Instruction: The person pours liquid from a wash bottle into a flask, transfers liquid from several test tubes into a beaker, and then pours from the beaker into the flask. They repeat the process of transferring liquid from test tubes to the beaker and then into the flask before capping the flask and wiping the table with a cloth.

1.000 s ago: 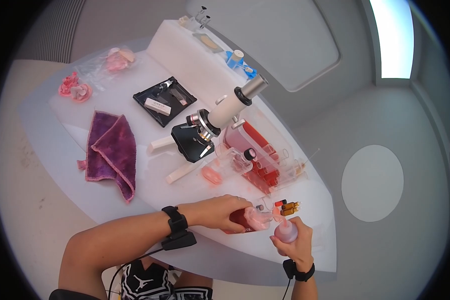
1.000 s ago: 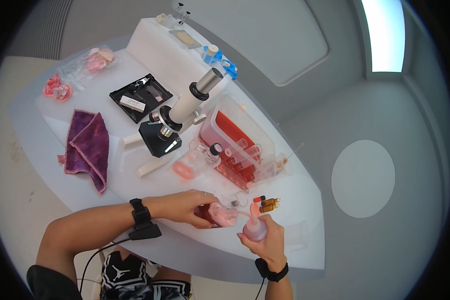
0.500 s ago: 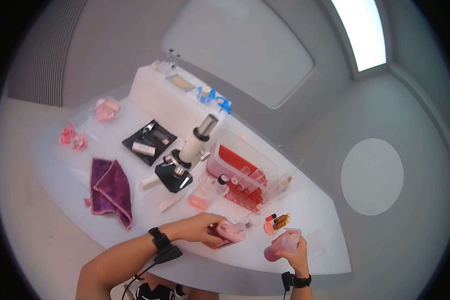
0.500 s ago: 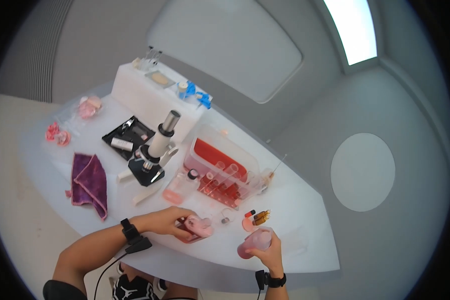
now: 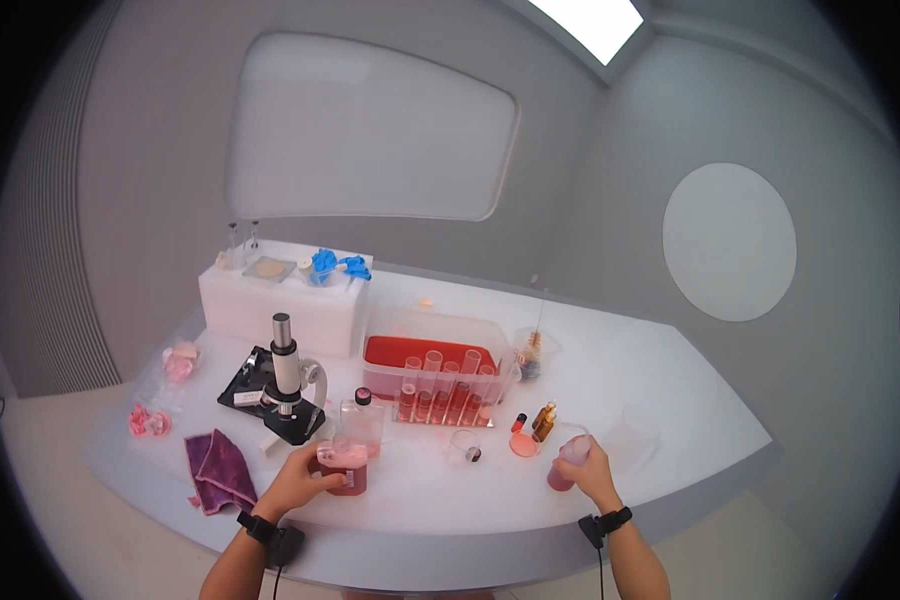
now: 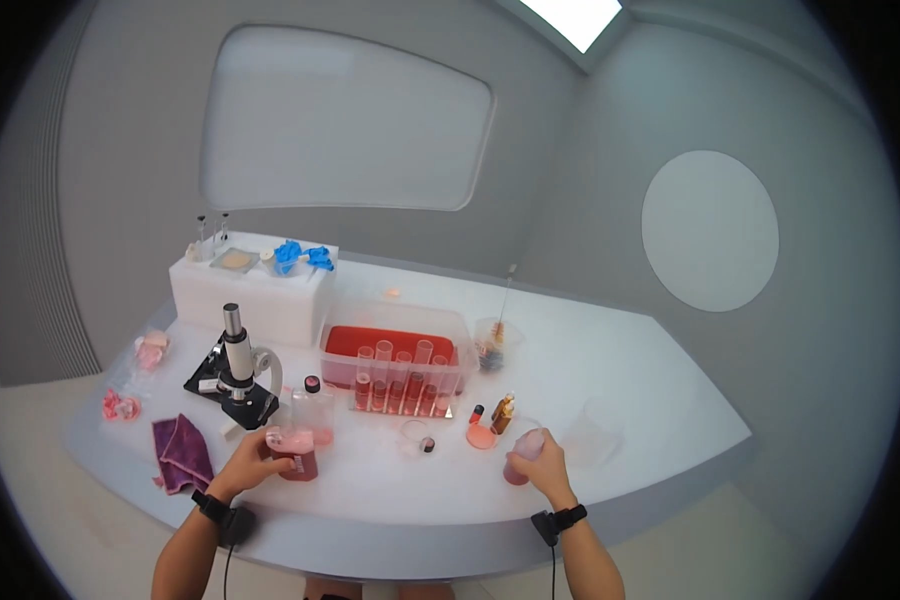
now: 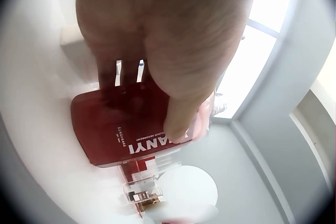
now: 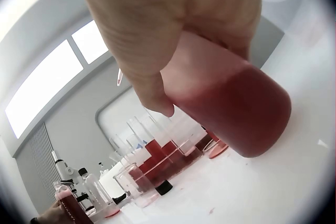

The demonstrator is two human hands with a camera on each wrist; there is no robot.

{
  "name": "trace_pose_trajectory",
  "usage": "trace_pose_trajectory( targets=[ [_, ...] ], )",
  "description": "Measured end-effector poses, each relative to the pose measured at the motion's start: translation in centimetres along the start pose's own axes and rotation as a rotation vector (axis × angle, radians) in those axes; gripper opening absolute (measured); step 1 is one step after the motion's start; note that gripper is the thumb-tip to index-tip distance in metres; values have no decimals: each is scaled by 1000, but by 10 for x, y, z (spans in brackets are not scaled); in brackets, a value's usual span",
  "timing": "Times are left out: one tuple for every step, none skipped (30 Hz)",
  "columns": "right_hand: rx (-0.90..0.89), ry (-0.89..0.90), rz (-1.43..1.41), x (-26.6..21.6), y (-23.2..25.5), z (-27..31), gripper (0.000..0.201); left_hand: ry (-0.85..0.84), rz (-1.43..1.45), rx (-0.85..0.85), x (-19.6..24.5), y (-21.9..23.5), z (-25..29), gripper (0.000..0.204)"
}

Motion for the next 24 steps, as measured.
trace_pose_trajectory(
  targets=[
    [6, -8, -34, 8, 0, 0, 48, 24, 41, 12, 1, 1, 1, 53],
    [17, -7, -56, 15, 2, 0, 48, 20, 18, 6, 2, 0, 1, 53],
    [-3, -33, -17, 18, 3, 0, 51, 3, -2, 22, 3, 1, 1, 53],
    [-22, -60, 21, 15, 3, 0, 55, -16, -23, 36, 2, 2, 0, 52],
    [-9, -61, 1, 10, 7, 2, 55, -16, -39, 5, -4, 4, -1, 54],
    [-22, -92, 82, -5, 12, 7, 67, -22, -58, -2, -1, 3, -3, 54],
    [-44, -124, 164, -12, 13, 11, 80, -46, -47, 15, 3, 0, -2, 55],
    [-51, -125, 149, -6, 18, 12, 80, -64, -35, 39, 6, 0, 0, 56],
    [28, 8, 159, -1, 29, 14, 82, -47, -58, 60, 6, 1, 2, 64],
    [101, 138, 167, -8, 32, 19, 84, 14, -11, 27, 2, 2, 3, 75],
    [75, 129, 153, -10, 30, 26, 84, 2, -105, 68, 3, 5, 11, 79],
    [162, 221, 215, -39, 42, 37, 77, -9, -201, 104, 16, 1, 18, 83],
    [254, 313, 277, -66, 54, 46, 71, -5, -292, 121, 27, -2, 29, 86],
    [239, 302, 267, -81, 59, 54, 71, 14, -300, 125, 33, -5, 45, 86],
    [261, 398, 292, -98, 63, 64, 65, -6, -404, 193, 42, -5, 60, 86],
    [289, 491, 315, -111, 64, 72, 59, -30, -514, 256, 50, -5, 74, 86],
    [307, 551, 325, -120, 63, 78, 50, -64, -553, 330, 53, -4, 88, 79],
    [313, 529, 310, -125, 59, 79, 50, -56, -575, 315, 52, -5, 97, 79],
    [145, 509, 230, -131, 48, 77, 48, -54, -499, 340, 53, -5, 105, 73],
    [-16, 489, 150, -139, 35, 75, 45, -55, -419, 361, 56, -5, 108, 67],
    [-85, 488, 120, -145, 17, 69, 45, -56, -386, 320, 65, -18, 105, 54],
    [-148, 440, 92, -148, -2, 60, 48, -68, -347, 246, 67, -32, 101, 49],
    [-210, 402, 65, -147, -22, 49, 50, -73, -354, 161, 73, -53, 91, 48],
    [-222, 435, 99, -141, -45, 38, 54, -80, -361, 81, 80, -77, 80, 47]
  ],
)
Point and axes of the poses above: each hand's wrist, its own z-axis away from the middle knuckle, its own y-axis out of the back of the hand, x = y × z, the point moved 4 cm from there along -z, towards the middle knuckle, and after that the axes turned 2 degrees about x, right-handed, at the moved point
